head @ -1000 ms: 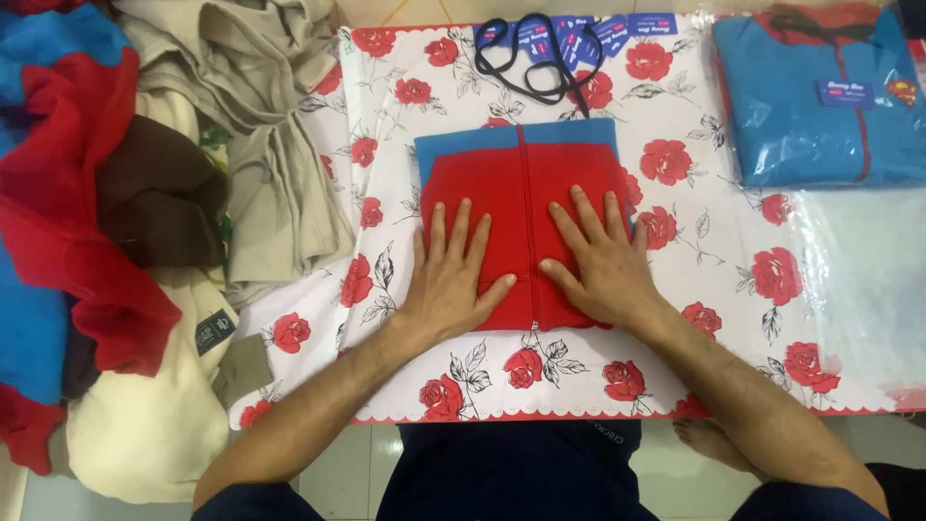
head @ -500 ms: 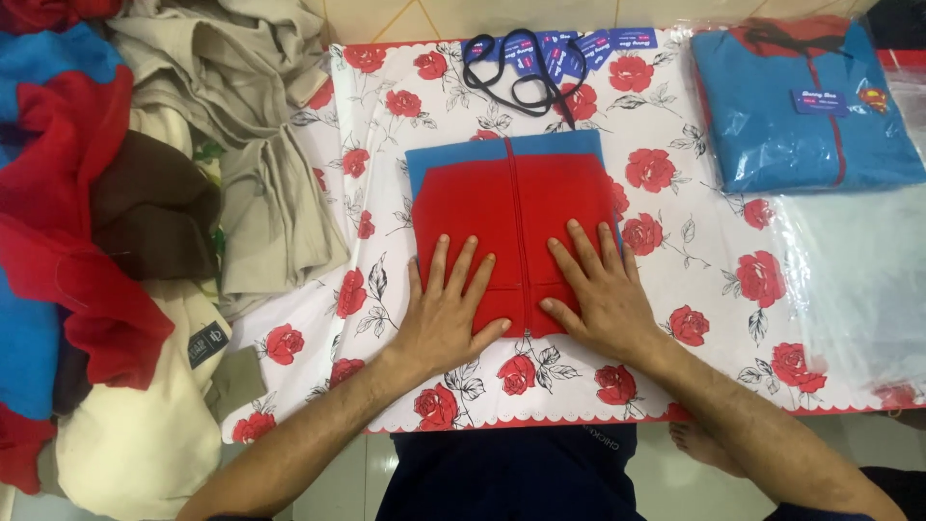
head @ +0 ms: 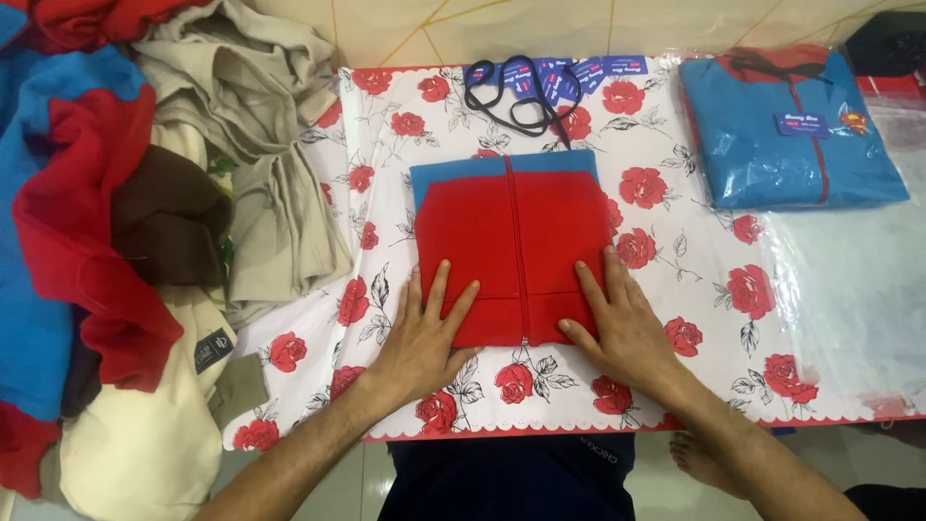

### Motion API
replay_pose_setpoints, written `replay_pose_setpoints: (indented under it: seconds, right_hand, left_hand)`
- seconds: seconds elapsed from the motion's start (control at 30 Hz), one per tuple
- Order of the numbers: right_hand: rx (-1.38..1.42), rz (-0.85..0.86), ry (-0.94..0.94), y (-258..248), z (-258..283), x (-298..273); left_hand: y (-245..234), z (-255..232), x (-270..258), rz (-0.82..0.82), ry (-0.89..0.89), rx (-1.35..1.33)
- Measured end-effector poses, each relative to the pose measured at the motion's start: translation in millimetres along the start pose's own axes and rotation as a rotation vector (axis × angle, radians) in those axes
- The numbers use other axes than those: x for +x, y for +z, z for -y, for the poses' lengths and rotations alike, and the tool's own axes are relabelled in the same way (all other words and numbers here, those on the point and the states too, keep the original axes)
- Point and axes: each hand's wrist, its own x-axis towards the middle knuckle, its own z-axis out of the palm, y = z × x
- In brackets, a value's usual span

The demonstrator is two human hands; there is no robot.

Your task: A person meticulously folds a blue and red hoodie with a Superman logo on a table.

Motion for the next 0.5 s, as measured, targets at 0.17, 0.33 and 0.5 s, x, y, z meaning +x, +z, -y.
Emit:
replay_pose_setpoints:
  seconds: [0.17,0.33,0.5]
  right_hand:
    - [-0.087,0.044,-0.010,1.2,-0.9,0.3]
    - [-0.201,0.127,0.012,-18.0,-8.5,14.4]
    - [-0.118,-0.183,-0.266,-43.3,-2.4,75.7]
  left_hand:
    - [-13.3,-3.0,1.7,0.046,-0.025,0.002]
    - [-28.3,-17.8,0.7,0.051,-0.017,0.013]
    - [-2.9,-40.1,29.4,-0.197,0.278,0.145]
